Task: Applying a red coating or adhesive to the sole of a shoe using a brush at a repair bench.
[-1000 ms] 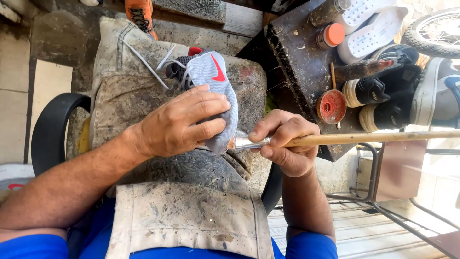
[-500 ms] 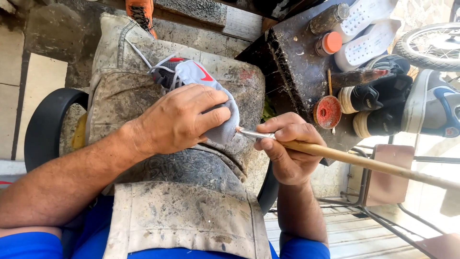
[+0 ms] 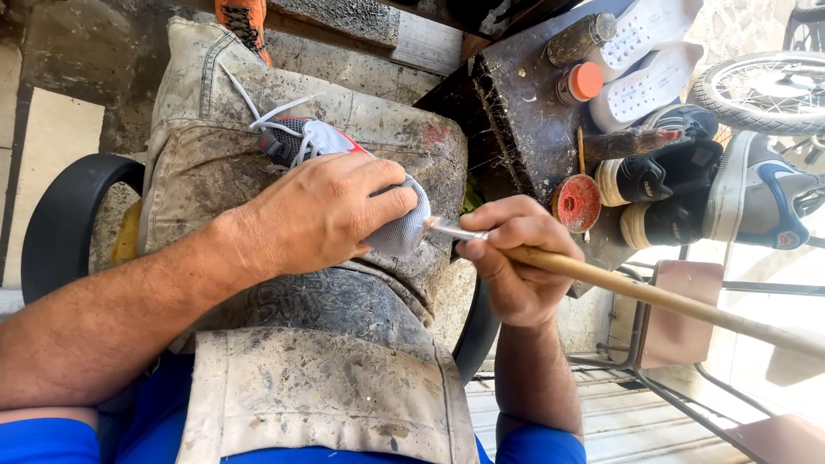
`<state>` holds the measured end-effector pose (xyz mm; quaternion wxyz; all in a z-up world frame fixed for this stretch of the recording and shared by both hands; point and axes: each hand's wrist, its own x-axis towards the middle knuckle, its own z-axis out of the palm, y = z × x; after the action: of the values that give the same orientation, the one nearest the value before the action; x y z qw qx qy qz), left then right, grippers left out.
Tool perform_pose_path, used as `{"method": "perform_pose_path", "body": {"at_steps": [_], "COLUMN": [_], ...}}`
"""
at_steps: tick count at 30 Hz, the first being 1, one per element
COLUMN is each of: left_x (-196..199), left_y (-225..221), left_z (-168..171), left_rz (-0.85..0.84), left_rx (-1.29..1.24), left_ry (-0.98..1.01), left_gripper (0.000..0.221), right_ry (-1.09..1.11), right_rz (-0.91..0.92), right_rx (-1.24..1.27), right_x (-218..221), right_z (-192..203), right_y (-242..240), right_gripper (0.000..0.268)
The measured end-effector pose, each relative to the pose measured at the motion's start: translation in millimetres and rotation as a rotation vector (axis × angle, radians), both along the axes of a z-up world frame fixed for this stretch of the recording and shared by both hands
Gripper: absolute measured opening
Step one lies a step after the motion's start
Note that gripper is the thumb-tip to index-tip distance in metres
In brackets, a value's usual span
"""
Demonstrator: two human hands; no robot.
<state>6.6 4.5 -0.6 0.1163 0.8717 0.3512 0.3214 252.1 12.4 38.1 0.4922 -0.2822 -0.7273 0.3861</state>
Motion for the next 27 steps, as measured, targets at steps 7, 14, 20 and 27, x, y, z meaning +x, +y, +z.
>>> {"method": "perform_pose_path", "body": {"at_steps": [7, 14, 20, 27], "left_x": [-3.9, -5.5, -8.0, -10.0], "left_y": [5.7, 14.9, 31.5, 39.7], "left_z": [2.0, 6.9, 18.1, 51.3], "left_rz": [-0.058, -0.110, -0.233, -0.256], "left_rx": [-0.069, -0.227, -0.290, -0.620], "left_ry": [0.012, 0.060, -0.033, -0.012], "left_gripper": [0.045, 0.065, 0.063, 0.062], "right_ry": [0.055, -0.060, -0.084, -0.093], "right_rz": [0.080, 0.114, 0.206, 0.316], "right_rx": [-0.043, -0.002, 0.095, 0.167], "right_x": [1.0, 4.2, 2.1, 2.4], "right_z": [2.9, 13.8, 34.1, 52.0], "right_y": [3.7, 7.4, 14.1, 15.0], "right_gripper": [0.018, 0.012, 0.013, 0.013]}}
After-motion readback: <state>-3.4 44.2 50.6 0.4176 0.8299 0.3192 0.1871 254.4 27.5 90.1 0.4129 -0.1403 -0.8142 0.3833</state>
